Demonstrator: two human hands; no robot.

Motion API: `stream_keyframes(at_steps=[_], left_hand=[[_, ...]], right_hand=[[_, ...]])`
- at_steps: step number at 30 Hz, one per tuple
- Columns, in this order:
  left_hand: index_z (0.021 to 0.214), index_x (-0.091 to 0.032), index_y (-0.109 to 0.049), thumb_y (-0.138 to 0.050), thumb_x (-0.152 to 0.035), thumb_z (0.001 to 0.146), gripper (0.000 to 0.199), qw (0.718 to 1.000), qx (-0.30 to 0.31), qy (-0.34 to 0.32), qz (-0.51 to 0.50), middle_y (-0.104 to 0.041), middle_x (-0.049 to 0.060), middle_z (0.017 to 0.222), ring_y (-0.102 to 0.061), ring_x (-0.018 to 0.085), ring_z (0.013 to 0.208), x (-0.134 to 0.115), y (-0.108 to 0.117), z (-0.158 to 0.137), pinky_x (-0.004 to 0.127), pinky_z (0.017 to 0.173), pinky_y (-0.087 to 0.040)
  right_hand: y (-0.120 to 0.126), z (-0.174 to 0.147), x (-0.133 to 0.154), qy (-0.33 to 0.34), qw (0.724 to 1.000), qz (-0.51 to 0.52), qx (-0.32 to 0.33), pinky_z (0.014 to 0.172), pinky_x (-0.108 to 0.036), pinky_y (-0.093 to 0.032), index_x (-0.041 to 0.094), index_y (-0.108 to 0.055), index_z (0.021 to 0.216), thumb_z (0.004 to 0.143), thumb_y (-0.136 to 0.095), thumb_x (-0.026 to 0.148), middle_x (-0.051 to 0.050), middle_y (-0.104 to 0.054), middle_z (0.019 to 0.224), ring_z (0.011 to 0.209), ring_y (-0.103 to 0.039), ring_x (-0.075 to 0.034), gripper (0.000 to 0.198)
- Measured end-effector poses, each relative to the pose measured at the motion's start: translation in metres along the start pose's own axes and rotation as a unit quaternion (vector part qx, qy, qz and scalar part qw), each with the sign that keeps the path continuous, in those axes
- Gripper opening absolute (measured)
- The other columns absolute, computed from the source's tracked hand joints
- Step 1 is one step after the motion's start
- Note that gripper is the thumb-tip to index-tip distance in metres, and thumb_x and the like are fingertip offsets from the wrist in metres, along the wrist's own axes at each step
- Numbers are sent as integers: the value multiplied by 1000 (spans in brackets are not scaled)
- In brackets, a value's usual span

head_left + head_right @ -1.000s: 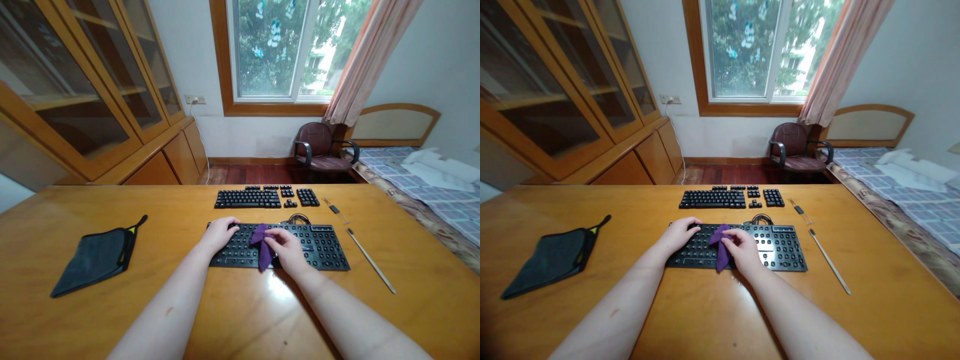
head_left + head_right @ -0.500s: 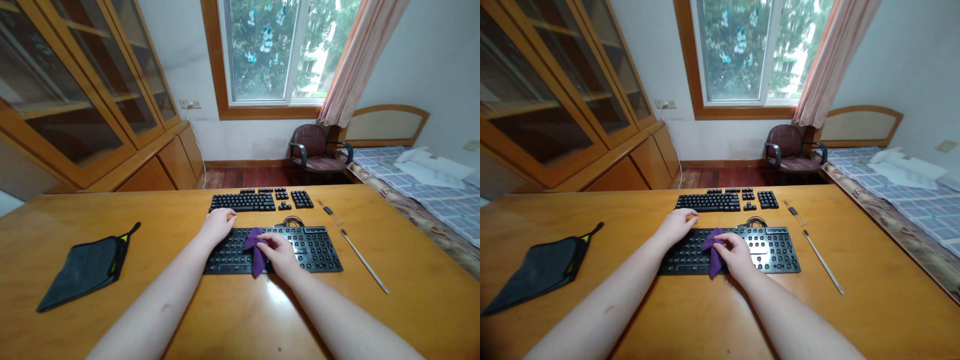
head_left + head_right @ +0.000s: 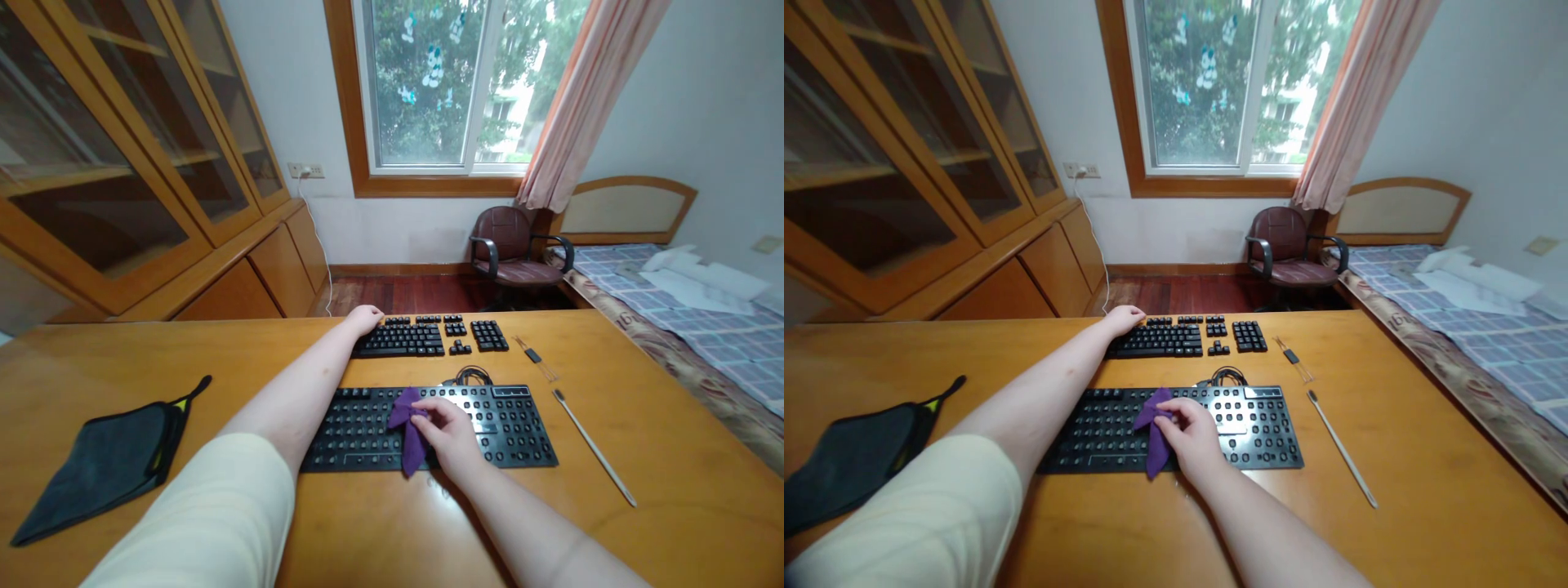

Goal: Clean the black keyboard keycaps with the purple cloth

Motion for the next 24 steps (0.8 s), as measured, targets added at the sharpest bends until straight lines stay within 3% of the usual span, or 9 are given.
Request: stream_keyframes(at_steps=[6, 15, 19, 24], left_hand=[[86, -22, -72, -59, -35, 73, 23, 999, 39, -29, 1, -72, 3, 90, -64, 18, 85, -7, -2, 10, 21, 75, -45], [72, -18, -71, -69, -27, 62, 13, 998, 59, -9, 6, -70, 3, 74, -63, 16, 72, -13, -3, 17, 22, 70, -46], [66, -18, -68, -71, -22, 58, 9, 999, 35, 0, -19, -69, 3, 72, -63, 17, 73, -13, 8, 17, 23, 72, -46], [81, -16, -65, -63, -30, 69, 19, 996, -46, 8, -81, -68, 8, 91, -60, 21, 88, -14, 45, -1, 30, 81, -45]], right_hand=[[-1, 0, 3, -9, 1000, 8, -12, 60, -28, -47, 19, -69, 80, 68, -64, 23, -5, -66, 78, 64, -57, -16, 14], [-2, 1, 1, -22, 1000, 20, -9, 62, -28, -48, 18, -69, 82, 69, -64, 24, -5, -67, 79, 66, -59, -16, 14], [-2, 1, 3, -16, 1000, 14, -13, 62, -28, -48, 18, -69, 81, 69, -65, 24, -5, -67, 78, 65, -59, -16, 14], [-1, 2, 0, -16, 1000, 12, -8, 62, -28, -48, 19, -69, 82, 70, -65, 25, -4, -67, 77, 64, -58, -16, 14]])
Point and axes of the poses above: each hand's wrist, its own z-axis towards the middle knuckle, its own y-axis out of the back of the hand, x = y × z, the point moved 2 cm from there along z, towards the middle knuckle
